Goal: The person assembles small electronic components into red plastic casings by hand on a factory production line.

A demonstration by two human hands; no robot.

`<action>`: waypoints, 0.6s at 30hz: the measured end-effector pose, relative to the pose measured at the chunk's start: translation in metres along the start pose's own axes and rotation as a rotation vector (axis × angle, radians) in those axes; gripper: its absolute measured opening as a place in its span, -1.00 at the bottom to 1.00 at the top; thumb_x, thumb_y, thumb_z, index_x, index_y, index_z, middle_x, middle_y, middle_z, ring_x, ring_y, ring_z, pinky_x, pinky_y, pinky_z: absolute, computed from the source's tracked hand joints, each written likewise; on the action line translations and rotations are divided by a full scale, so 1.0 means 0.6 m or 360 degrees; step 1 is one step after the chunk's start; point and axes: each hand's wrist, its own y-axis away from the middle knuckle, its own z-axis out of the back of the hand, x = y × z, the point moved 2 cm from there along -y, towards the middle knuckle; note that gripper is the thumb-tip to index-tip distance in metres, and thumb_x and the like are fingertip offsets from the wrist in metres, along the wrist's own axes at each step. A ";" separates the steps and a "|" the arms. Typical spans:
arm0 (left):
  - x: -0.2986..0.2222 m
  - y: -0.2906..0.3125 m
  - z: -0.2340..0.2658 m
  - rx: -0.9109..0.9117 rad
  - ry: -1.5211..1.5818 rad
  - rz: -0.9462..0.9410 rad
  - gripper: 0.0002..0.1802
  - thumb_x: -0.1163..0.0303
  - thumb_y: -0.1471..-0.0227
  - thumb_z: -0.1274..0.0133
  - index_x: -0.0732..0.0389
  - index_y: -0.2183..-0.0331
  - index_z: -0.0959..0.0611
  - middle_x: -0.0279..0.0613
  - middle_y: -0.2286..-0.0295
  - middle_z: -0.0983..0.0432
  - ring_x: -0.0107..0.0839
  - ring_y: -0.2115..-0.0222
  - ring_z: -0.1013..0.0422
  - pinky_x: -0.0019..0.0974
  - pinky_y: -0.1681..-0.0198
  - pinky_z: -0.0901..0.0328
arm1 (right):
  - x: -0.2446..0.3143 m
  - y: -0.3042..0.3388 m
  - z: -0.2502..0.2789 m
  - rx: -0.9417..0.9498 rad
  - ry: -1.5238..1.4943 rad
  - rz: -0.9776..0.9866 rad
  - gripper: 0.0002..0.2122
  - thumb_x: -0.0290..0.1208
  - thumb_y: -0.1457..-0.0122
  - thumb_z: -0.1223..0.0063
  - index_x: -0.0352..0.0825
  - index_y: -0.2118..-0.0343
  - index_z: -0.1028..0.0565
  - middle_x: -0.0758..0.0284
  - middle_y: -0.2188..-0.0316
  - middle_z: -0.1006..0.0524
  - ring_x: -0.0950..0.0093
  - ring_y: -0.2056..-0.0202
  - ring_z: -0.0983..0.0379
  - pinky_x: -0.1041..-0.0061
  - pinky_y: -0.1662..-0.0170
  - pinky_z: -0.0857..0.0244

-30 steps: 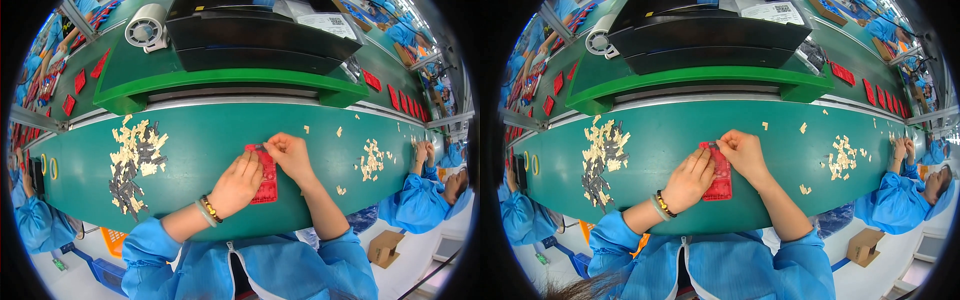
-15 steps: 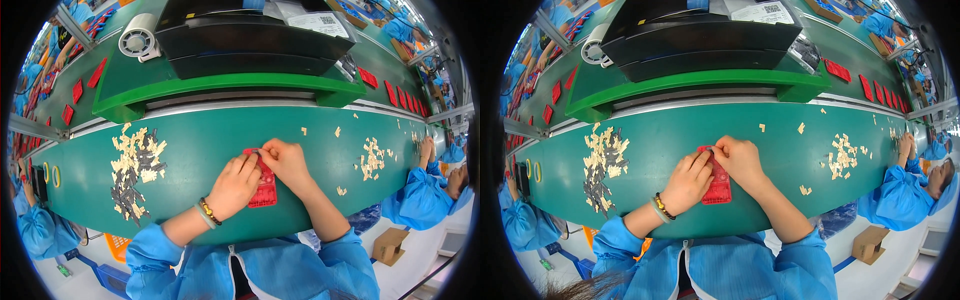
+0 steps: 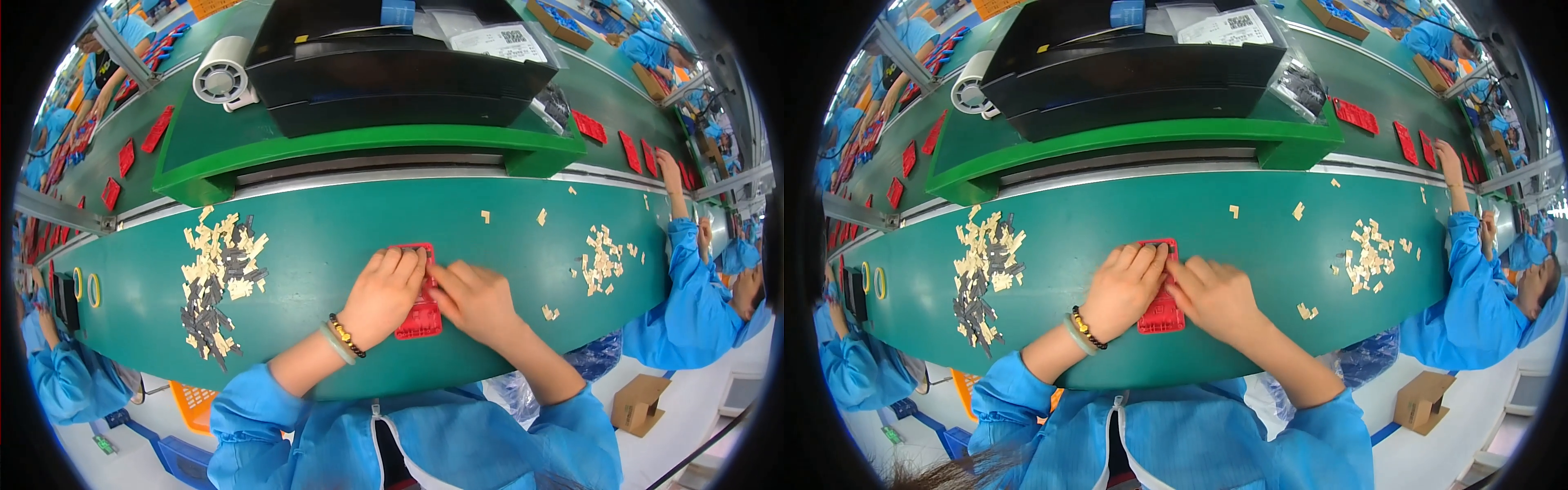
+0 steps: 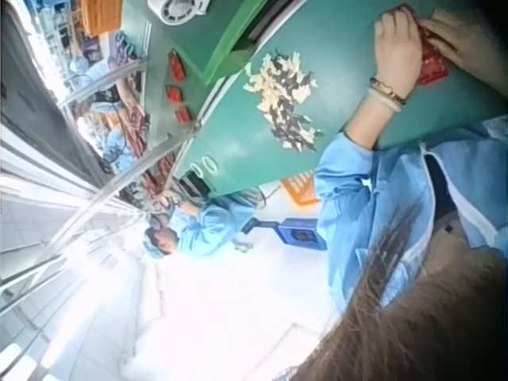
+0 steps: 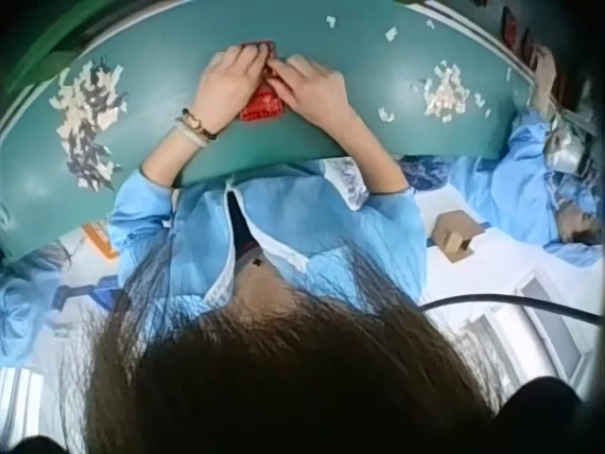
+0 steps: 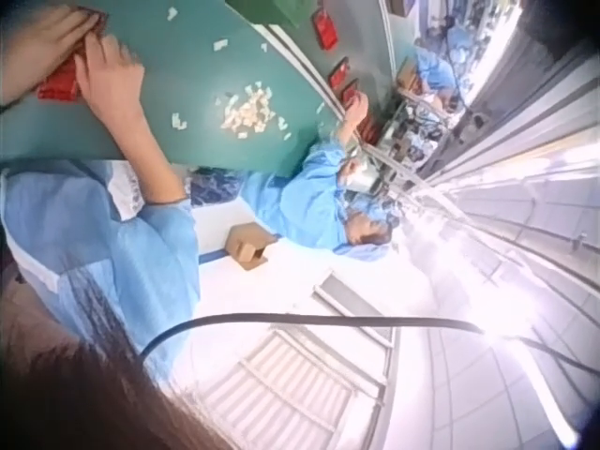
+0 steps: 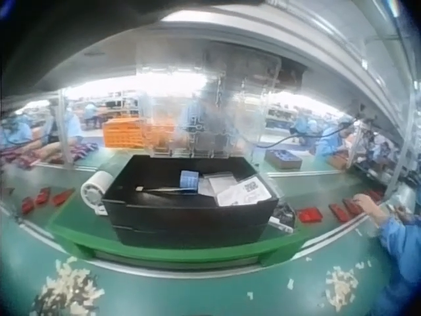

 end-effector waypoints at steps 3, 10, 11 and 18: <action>-0.005 -0.008 -0.003 -0.0060 -0.0030 -0.0001 -0.56 0.35 0.03 -0.05 0.41 0.12 -0.52 -0.14 0.28 -0.42 -0.27 0.24 -0.34 -0.26 0.15 -0.28 | 0.027 0.024 0.017 0.0095 -0.0370 0.0220 -0.74 -0.30 0.04 -0.23 -0.23 0.28 -0.50 0.40 0.34 -0.43 0.47 0.42 -0.46 0.52 0.39 -0.39; -0.002 -0.007 -0.002 0.0006 -0.0219 -0.0040 -0.60 0.33 0.03 -0.04 0.45 0.21 -0.56 -0.15 0.24 -0.43 -0.31 0.29 -0.32 -0.32 0.22 -0.24 | 0.052 0.029 0.002 0.0303 -0.0291 0.0411 -0.76 -0.34 0.11 -0.23 -0.23 0.35 -0.49 0.42 0.28 -0.43 0.51 0.30 -0.43 0.50 0.31 -0.37; -0.005 -0.007 -0.004 0.0038 -0.0201 -0.0042 -0.63 0.34 0.03 -0.04 0.44 0.23 -0.57 -0.15 0.23 -0.43 -0.32 0.29 -0.32 -0.33 0.23 -0.23 | 0.056 0.031 -0.002 0.0296 -0.0273 0.0416 -0.76 -0.37 0.13 -0.24 -0.24 0.35 -0.49 0.42 0.28 -0.43 0.51 0.31 -0.44 0.49 0.32 -0.36; 0.089 0.054 0.080 -0.0102 0.0171 0.0529 -0.29 0.27 0.12 -0.22 0.28 -0.06 -0.37 0.01 0.05 -0.37 0.00 -0.01 -0.26 -0.09 -0.07 -0.17 | 0.039 -0.010 0.026 0.0173 -0.0299 0.0490 -0.76 -0.46 0.23 -0.29 -0.25 0.42 -0.50 0.37 0.33 -0.48 0.45 0.44 -0.49 0.48 0.46 -0.35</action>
